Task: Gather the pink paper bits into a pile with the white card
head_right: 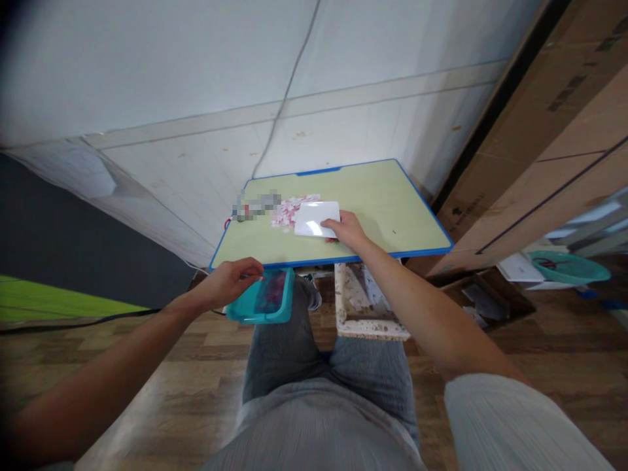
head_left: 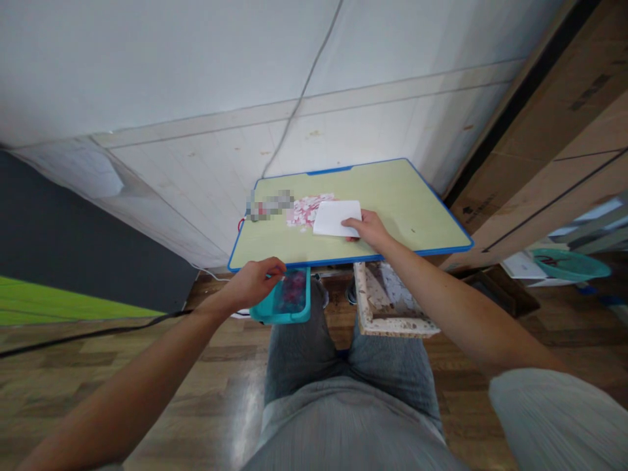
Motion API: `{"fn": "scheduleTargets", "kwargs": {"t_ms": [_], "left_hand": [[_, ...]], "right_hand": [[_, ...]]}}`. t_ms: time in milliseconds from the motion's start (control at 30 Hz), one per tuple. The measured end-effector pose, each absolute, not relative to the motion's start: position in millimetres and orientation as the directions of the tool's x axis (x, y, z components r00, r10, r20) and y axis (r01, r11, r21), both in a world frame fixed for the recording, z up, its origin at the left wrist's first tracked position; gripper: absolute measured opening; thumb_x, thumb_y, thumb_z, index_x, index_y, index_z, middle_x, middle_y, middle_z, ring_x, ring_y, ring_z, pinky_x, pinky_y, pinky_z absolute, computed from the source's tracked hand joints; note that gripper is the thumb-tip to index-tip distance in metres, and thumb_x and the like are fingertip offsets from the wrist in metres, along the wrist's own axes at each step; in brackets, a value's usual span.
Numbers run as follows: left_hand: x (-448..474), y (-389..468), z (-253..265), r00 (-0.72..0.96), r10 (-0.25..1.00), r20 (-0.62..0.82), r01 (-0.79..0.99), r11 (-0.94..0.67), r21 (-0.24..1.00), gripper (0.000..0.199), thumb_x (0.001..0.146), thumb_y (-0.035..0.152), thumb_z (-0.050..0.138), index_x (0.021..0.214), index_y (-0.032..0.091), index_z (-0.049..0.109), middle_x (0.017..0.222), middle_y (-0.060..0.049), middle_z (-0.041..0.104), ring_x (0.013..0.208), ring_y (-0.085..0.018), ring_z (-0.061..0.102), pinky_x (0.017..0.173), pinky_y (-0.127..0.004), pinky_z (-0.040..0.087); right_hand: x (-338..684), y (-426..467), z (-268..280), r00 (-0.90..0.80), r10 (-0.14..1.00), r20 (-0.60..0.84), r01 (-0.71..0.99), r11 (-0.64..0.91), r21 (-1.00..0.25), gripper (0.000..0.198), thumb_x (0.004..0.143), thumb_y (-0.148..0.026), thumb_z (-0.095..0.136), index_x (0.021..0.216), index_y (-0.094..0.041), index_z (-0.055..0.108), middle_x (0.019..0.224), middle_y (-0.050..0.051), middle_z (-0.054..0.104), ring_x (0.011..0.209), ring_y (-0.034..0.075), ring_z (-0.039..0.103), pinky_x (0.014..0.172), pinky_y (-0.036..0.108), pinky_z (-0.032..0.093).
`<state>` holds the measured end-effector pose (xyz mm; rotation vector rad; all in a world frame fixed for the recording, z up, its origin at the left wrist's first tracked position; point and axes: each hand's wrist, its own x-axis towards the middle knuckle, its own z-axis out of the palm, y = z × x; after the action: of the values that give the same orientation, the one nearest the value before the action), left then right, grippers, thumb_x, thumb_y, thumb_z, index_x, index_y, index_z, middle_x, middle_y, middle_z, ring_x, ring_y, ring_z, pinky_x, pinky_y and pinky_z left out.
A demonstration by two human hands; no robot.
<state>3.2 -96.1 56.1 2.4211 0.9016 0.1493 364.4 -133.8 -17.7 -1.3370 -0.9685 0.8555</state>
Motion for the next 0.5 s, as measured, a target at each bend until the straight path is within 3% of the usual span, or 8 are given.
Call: {"fn": "scheduleTargets", "kwargs": {"t_ms": [100, 300, 500], "left_hand": [[14.6, -90.2, 56.0, 0.748, 0.663, 0.034, 0.518, -0.616, 0.593, 0.019, 0.092, 0.037, 0.06, 0.097, 0.025, 0.074, 0.096, -0.001, 0.079, 0.092, -0.021, 0.073, 0.085, -0.031, 0.055], [74.3, -59.0, 41.9, 0.598, 0.768, 0.23, 0.403, -0.536, 0.742, 0.02, 0.084, 0.036, 0.067, 0.091, 0.022, 0.078, 0.097, -0.004, 0.079, 0.091, -0.021, 0.071, 0.086, -0.033, 0.054], [105.3, -38.2, 27.7, 0.54, 0.819, 0.193, 0.296, -0.4, 0.868, 0.022, 0.077, 0.037, 0.074, 0.089, 0.019, 0.079, 0.089, -0.005, 0.079, 0.082, -0.02, 0.07, 0.081, -0.033, 0.052]], "right_hand": [[363.5, -134.5, -16.2, 0.382, 0.921, 0.075, 0.018, 0.074, -0.997, 0.031, 0.074, -0.031, 0.078, 0.099, -0.013, 0.076, 0.087, 0.007, 0.078, 0.052, 0.014, 0.063, 0.043, 0.025, 0.055], [363.1, -136.4, -11.5, 0.435, 0.9, 0.038, -0.041, 0.062, -0.997, 0.029, 0.072, -0.03, 0.077, 0.095, -0.013, 0.073, 0.08, 0.005, 0.078, 0.049, 0.014, 0.062, 0.041, 0.024, 0.052], [365.9, -134.6, -14.7, 0.471, 0.882, 0.02, -0.063, 0.056, -0.996, 0.028, 0.073, -0.03, 0.076, 0.096, -0.015, 0.07, 0.076, 0.005, 0.077, 0.048, 0.015, 0.063, 0.041, 0.025, 0.052]]}}
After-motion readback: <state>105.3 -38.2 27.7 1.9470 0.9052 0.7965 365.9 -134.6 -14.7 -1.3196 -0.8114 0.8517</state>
